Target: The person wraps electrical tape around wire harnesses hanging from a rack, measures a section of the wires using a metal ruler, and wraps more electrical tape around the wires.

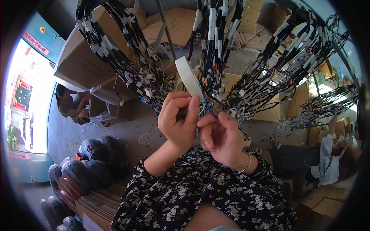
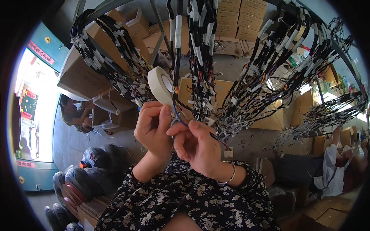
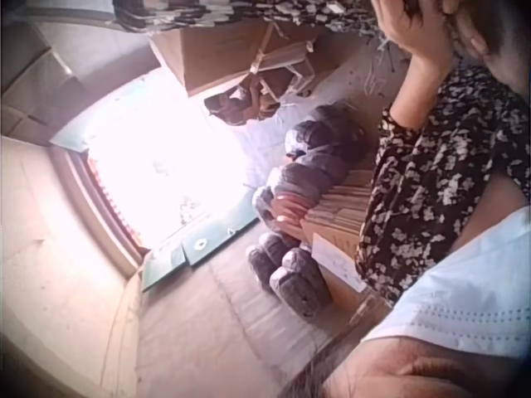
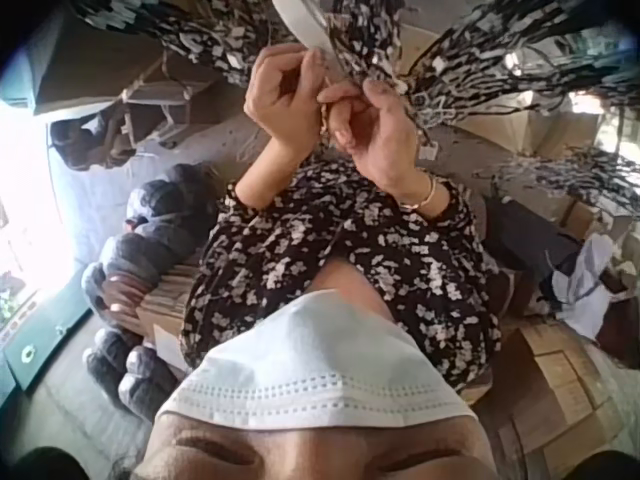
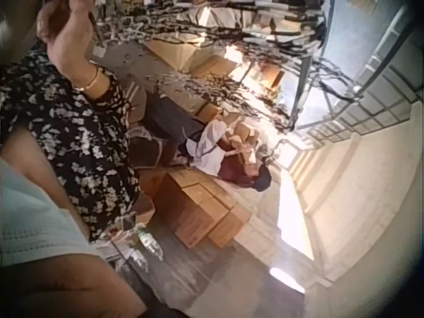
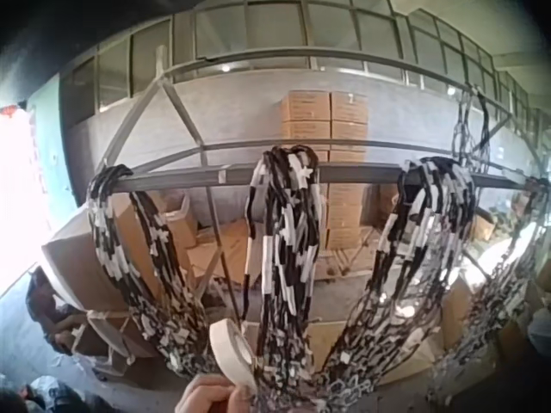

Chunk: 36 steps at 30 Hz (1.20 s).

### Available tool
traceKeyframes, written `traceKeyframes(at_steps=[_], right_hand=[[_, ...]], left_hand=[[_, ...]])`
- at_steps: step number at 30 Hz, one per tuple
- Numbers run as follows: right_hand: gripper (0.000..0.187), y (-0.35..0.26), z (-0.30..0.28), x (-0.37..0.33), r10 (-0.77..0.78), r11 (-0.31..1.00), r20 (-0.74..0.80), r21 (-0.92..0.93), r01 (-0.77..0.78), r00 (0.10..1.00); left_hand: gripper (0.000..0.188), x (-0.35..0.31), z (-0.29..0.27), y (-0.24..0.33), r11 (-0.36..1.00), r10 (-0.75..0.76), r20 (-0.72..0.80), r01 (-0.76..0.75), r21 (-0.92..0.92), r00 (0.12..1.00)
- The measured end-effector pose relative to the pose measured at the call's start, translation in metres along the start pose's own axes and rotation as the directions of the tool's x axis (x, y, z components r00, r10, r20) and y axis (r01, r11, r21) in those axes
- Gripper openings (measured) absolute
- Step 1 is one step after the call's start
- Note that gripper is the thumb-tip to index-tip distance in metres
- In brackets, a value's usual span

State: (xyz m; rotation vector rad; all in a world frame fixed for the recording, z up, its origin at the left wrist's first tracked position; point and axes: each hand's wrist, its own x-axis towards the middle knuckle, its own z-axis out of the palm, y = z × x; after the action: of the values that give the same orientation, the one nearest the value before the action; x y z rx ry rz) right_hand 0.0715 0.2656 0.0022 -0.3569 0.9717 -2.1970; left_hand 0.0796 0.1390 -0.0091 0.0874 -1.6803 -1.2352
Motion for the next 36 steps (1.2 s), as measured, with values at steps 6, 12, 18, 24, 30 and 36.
traceKeyframes(at_steps=[6, 12, 18, 24, 30, 36], right_hand=[[0.057, 0.003, 0.002, 0.004, 0.017, 0.994, -0.047, 0.105, -0.012, 0.999], [0.052, -0.003, -0.003, 0.006, -0.028, 0.975, -0.092, 0.217, 0.047, 0.995], [0.048, -0.002, -0.002, -0.002, -0.078, 0.977, -0.048, 0.195, 0.086, 0.996], [0.045, -0.008, -0.002, -0.007, -0.054, 0.988, -0.072, 0.141, 0.064, 0.996], [0.043, -0.017, -0.011, -0.012, -0.022, 0.928, 0.077, 0.373, -0.008, 0.997], [0.039, -0.025, -0.019, -0.015, -0.037, 0.839, 0.185, 0.539, -0.070, 0.982]], left_hand=[[0.008, -0.001, 0.004, 0.009, 0.929, -0.276, 0.069, 0.285, -0.237, 0.959], [0.008, -0.001, 0.008, 0.010, 0.939, -0.233, 0.056, 0.239, -0.246, 0.971], [0.011, 0.000, 0.006, 0.016, 0.924, -0.291, 0.100, 0.307, -0.227, 0.952], [0.030, 0.019, 0.007, 0.021, 0.645, -0.520, 0.455, 0.681, -0.347, 0.723], [0.028, 0.025, 0.009, 0.015, 0.511, -0.551, 0.588, 0.797, -0.324, 0.592], [0.024, 0.026, 0.022, 0.018, 0.402, -0.517, 0.638, 0.820, -0.408, 0.571]])
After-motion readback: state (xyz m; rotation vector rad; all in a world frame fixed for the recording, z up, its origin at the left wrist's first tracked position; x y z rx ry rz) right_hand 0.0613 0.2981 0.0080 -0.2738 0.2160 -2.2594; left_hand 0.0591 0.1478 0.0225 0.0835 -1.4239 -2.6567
